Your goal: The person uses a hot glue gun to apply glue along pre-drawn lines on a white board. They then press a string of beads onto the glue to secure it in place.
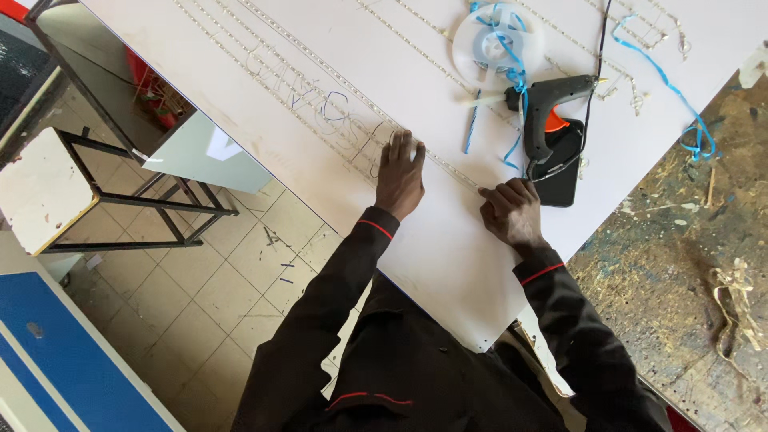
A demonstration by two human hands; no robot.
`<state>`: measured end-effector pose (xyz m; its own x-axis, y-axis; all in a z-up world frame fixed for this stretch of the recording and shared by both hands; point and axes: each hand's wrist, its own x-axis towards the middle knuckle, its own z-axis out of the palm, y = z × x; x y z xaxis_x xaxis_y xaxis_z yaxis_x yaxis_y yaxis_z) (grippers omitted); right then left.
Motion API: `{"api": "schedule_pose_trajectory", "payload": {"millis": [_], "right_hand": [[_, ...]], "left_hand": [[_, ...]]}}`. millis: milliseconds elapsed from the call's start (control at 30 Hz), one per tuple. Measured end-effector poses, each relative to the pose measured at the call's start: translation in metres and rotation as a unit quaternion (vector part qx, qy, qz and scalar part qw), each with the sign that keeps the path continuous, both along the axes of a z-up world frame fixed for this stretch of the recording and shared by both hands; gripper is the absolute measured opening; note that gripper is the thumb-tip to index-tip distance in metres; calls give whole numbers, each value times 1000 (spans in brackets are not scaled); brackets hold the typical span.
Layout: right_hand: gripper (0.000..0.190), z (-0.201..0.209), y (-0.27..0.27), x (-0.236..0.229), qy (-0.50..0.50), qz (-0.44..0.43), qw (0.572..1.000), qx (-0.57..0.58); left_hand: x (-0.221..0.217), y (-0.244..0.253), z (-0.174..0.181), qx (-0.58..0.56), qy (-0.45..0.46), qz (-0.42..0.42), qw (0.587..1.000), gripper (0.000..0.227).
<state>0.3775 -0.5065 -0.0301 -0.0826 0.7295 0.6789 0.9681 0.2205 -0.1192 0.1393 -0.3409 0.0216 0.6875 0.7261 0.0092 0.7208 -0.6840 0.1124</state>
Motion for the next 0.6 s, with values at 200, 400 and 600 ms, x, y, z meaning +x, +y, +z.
{"api": "schedule_pose_trajectory", "payload": {"millis": [200, 400, 600], "right_hand": [[28, 7, -16, 5, 21, 13, 1000, -10], [27, 2, -25, 11, 8, 11, 1000, -8], [28, 5, -39, 17, 17, 6, 1000, -4]], "left_hand": [[3, -13, -18, 11, -35, -14, 999, 55], [5, -16, -15, 3, -60, -16, 998, 52], [6, -21, -11, 30, -50, -21, 998, 50]]}}
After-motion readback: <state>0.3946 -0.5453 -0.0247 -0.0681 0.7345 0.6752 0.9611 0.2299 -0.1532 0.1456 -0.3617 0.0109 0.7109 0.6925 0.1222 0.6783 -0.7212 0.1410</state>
